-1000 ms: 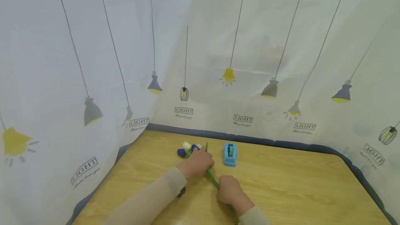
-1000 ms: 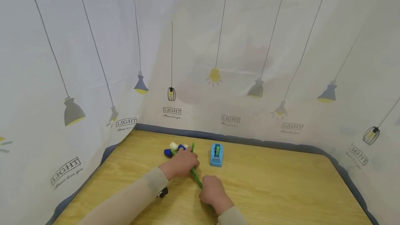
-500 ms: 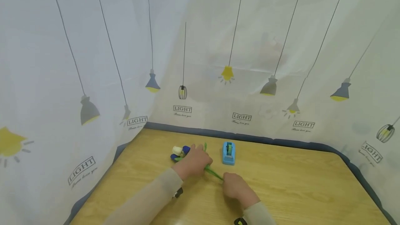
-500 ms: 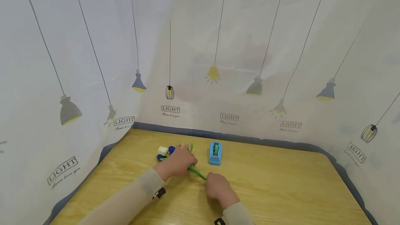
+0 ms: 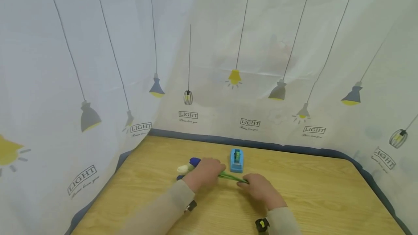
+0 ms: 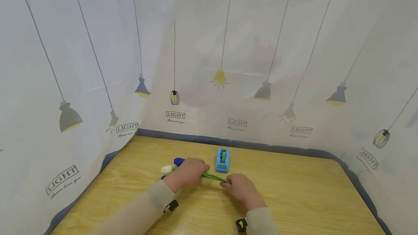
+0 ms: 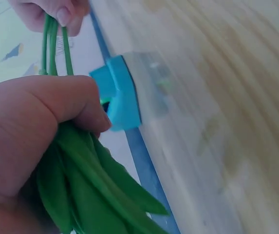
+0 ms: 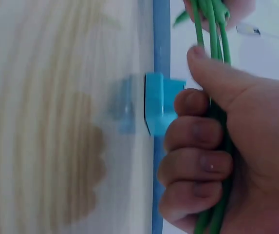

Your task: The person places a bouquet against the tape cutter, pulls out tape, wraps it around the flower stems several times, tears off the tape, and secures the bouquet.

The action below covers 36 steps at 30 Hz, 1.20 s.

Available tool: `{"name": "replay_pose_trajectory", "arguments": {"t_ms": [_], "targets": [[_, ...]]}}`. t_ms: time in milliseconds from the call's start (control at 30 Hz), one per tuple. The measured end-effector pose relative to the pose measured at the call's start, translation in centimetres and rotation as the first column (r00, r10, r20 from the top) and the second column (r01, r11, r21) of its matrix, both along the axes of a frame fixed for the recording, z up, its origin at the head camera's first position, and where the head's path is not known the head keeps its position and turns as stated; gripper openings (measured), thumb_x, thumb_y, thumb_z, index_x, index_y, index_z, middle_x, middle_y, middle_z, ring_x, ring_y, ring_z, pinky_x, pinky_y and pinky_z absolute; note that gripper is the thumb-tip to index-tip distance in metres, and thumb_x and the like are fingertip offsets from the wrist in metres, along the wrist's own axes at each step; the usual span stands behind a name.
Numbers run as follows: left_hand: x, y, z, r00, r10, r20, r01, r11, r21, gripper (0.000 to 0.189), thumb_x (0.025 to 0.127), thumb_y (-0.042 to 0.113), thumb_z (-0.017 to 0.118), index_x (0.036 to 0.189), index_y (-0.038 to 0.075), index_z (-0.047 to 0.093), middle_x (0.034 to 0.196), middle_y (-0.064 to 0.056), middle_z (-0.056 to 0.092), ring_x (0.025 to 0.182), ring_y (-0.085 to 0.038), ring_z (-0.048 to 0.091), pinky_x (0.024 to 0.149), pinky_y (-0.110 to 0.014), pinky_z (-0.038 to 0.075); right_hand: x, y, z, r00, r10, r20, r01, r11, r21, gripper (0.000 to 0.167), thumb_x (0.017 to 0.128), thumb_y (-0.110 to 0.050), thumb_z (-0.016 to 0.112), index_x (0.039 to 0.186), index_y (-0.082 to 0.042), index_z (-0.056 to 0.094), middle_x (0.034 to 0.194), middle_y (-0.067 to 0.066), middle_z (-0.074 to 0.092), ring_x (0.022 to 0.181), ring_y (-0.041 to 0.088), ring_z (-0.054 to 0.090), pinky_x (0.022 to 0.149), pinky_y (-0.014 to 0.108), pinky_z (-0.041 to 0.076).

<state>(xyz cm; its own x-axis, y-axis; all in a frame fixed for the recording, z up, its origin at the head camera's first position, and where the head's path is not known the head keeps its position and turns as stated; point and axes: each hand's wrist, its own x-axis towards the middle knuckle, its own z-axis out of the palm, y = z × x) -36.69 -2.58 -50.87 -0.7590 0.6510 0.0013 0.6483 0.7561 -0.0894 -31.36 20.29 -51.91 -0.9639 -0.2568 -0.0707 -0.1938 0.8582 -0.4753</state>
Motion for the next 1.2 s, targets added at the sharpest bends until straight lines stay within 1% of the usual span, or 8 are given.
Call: {"name": "replay_pose_trajectory", "arguments": {"t_ms": [133,267,400,533,700,833,967,1200], "targets": [[0.5,1.2,0.1,0.999,0.021,0.03,-0.022,0.999,0.039,0.019,0.092,0.014,0.079,0.109,0.021,0.074,0.091,0.008,0.068,0.081,-0.009,0.06,0.073,-0.028,0.056,-0.2,1.3,0.2,0.999,-0.035,0.041,0.037,0.998,-0.046,0.041,0.101,-0.041,0.073,0.073,-0.014,0.061,0.065,-0.004,0.044,0.062,0.014,0.042,0.059,0.027,0.036],[0.9,2.2,-0.3,0.998,0.042,0.05,-0.046,0.997,0.065,0.014,0.089,0.014,0.081,0.092,0.021,0.069,0.077,0.01,0.06,0.07,-0.008,0.054,0.064,-0.026,0.049,-0.2,2.1,0.0,0.997,-0.036,0.065,0.039,0.998,-0.04,0.039,0.099,-0.04,0.075,0.073,-0.013,0.062,0.065,-0.003,0.046,0.062,0.014,0.042,0.06,0.027,0.036],[1.4,2.7,-0.6,0.993,0.091,0.078,-0.095,0.994,0.049,0.014,0.091,0.014,0.08,0.088,0.021,0.068,0.075,0.009,0.059,0.069,-0.009,0.053,0.063,-0.027,0.048,-0.2,2.3,-0.1,0.996,-0.015,0.088,0.017,1.0,-0.019,0.033,0.1,-0.033,0.075,0.077,-0.014,0.062,0.069,-0.003,0.048,0.066,0.015,0.044,0.064,0.03,0.037],[1.7,2.9,-0.7,0.988,0.122,0.095,-0.124,0.992,0.016,0.009,0.092,0.015,0.078,0.098,0.021,0.073,0.083,0.007,0.066,0.076,-0.011,0.06,0.069,-0.031,0.056,-0.2,2.3,-0.1,0.996,-0.019,0.085,0.019,1.0,-0.002,0.027,0.099,-0.023,0.075,0.077,-0.014,0.063,0.071,-0.001,0.053,0.067,0.016,0.047,0.066,0.032,0.039],[1.9,3.1,-0.7,0.986,0.143,0.085,-0.141,0.99,-0.029,0.031,0.092,0.021,0.079,0.123,0.024,0.075,0.103,0.002,0.073,0.09,-0.017,0.066,0.079,-0.04,0.061,0.0,2.2,-0.3,0.999,-0.026,0.02,0.025,0.999,0.043,0.021,0.095,-0.014,0.079,0.078,-0.015,0.065,0.075,-0.002,0.06,0.07,0.016,0.051,0.068,0.033,0.043],[2.2,2.9,-0.6,0.985,0.15,0.082,-0.149,0.989,-0.02,0.043,0.091,0.025,0.08,0.133,0.024,0.072,0.113,-0.002,0.072,0.096,-0.021,0.067,0.081,-0.042,0.061,0.0,1.8,-0.4,0.999,-0.03,-0.032,0.032,0.997,0.073,0.021,0.091,-0.013,0.083,0.078,-0.015,0.067,0.076,-0.004,0.064,0.071,0.016,0.052,0.069,0.036,0.048],[2.4,2.8,-0.7,0.985,0.153,0.075,-0.153,0.988,0.002,0.049,0.09,0.031,0.083,0.136,0.025,0.071,0.119,-0.003,0.071,0.106,-0.027,0.068,0.088,-0.046,0.061,0.0,1.5,-0.4,0.998,-0.041,-0.051,0.045,0.996,0.076,0.019,0.088,-0.012,0.086,0.078,-0.015,0.07,0.078,-0.004,0.067,0.072,0.015,0.055,0.071,0.039,0.054],[2.3,2.7,-0.6,0.986,0.154,0.06,-0.155,0.988,0.02,0.051,0.088,0.034,0.084,0.136,0.025,0.07,0.12,-0.006,0.069,0.113,-0.033,0.063,0.087,-0.045,0.061,-0.1,1.3,-0.2,0.998,-0.052,-0.039,0.054,0.997,0.055,0.018,0.083,-0.012,0.091,0.088,-0.012,0.073,0.084,-0.002,0.068,0.076,0.015,0.057,0.074,0.041,0.056]]}}
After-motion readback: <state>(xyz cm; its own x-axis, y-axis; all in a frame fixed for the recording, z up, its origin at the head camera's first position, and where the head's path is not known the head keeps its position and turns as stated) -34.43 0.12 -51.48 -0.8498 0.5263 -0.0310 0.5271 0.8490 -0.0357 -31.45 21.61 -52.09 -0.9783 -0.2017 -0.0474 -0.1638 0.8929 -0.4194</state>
